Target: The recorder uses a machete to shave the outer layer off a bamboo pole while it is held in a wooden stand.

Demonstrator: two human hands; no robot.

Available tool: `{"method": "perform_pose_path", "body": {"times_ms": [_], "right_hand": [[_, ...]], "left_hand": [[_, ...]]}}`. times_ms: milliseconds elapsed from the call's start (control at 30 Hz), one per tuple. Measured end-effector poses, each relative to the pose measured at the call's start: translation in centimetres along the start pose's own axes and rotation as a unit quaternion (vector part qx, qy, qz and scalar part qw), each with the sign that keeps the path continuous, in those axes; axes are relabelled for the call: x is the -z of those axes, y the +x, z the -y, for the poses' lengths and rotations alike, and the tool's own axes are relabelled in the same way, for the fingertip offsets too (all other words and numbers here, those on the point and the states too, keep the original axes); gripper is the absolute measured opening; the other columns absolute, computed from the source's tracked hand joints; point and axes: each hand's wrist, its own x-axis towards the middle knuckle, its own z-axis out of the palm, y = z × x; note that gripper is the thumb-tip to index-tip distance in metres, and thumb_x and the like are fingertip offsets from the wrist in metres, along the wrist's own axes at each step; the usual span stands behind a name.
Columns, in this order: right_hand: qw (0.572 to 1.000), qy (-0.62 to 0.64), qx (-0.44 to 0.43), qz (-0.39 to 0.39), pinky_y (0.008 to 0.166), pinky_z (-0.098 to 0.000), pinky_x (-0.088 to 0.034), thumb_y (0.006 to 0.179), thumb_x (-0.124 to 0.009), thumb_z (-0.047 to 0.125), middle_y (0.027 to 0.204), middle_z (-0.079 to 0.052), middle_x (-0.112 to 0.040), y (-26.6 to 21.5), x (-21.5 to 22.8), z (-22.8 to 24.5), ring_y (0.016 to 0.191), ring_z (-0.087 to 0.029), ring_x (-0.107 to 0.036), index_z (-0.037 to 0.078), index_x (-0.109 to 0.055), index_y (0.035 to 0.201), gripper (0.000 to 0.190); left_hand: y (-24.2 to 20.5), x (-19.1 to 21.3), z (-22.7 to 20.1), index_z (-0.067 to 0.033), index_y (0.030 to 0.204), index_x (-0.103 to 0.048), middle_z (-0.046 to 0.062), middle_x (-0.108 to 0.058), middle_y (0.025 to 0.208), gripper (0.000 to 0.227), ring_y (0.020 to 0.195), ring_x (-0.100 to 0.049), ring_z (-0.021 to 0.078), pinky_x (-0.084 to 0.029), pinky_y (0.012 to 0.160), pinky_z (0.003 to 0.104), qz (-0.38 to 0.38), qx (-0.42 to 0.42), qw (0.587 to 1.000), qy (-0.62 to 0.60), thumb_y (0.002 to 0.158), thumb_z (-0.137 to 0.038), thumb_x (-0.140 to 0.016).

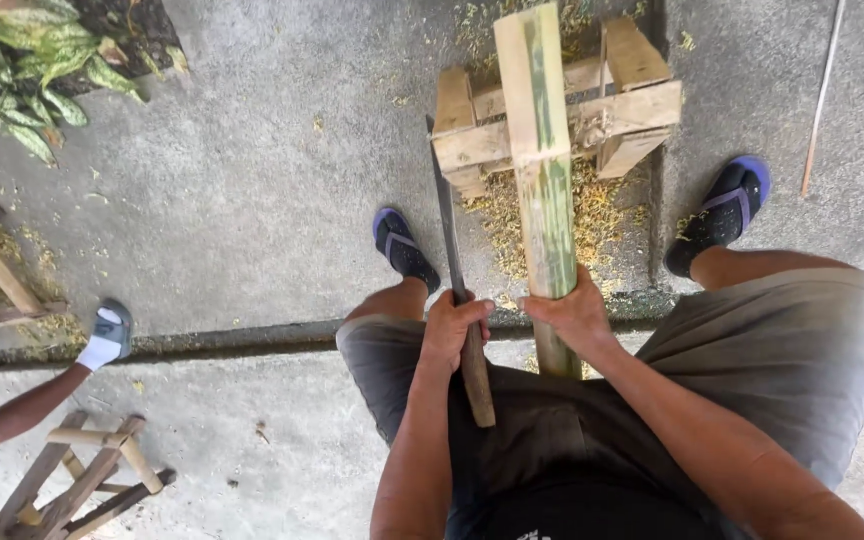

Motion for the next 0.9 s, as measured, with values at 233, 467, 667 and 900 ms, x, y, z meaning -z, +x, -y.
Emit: {"method": "perform_pose_path", "body": {"times_ms": [233,467,667,900], "right_hand": [[0.999,-0.01,0.019,-0.045,0.085,-0.0349,-0.06,0.063,-0.091,0.036,0.115,-0.02,-0.069,-0.5,-0.5,0.3,0.099,-0.028,-0.073,-0.003,-0.039,0.137,0.099],[0.994,0.067,0.09,-0.009,0.093,-0.035,-0.062,0.059,-0.092,0.039,0.115,-0.021,-0.068,0.0,-0.4,-0.9,0.103,-0.03,-0.072,-0.004,-0.044,0.135,0.1],[0.954,-0.199,0.225,-0.005,0.1,-0.0462,-0.046,0.091,-0.081,0.053,0.13,-0.028,-0.05,4.4,2.1,-4.9,0.12,-0.04,-0.051,-0.004,-0.038,0.147,0.091],[0.942,0.023,0.323,-0.093,0.071,-0.0335,-0.061,0.097,-0.069,0.015,0.103,-0.01,-0.073,-7.8,13.2,-1.0,0.086,-0.02,-0.072,0.009,-0.067,0.125,0.029]], "left_hand": [[-0.1,0.3,1.0,-0.0054,0.097,-0.051,0.007,-0.059,0.068,0.042,0.048,-0.058,0.0179,-0.047,0.041,0.034,-0.008,-0.036,0.999,-0.016,0.074,-0.014,-0.085],[0.5,1.2,2.5,-0.0018,0.097,-0.054,0.007,-0.061,0.071,0.042,0.05,-0.06,0.0188,-0.051,0.043,0.034,-0.02,-0.087,0.996,0.013,0.076,-0.018,-0.087],[1.4,1.9,4.1,0.0019,0.099,-0.058,0.009,-0.061,0.072,0.039,0.051,-0.06,0.019,-0.052,0.046,0.034,-0.025,-0.104,0.994,0.005,0.078,-0.018,-0.085],[0.3,3.7,4.7,0.003,0.098,-0.06,0.01,-0.062,0.071,0.035,0.05,-0.06,0.0209,-0.051,0.045,0.036,0.01,-0.138,0.99,-0.036,0.078,-0.015,-0.082]]}}
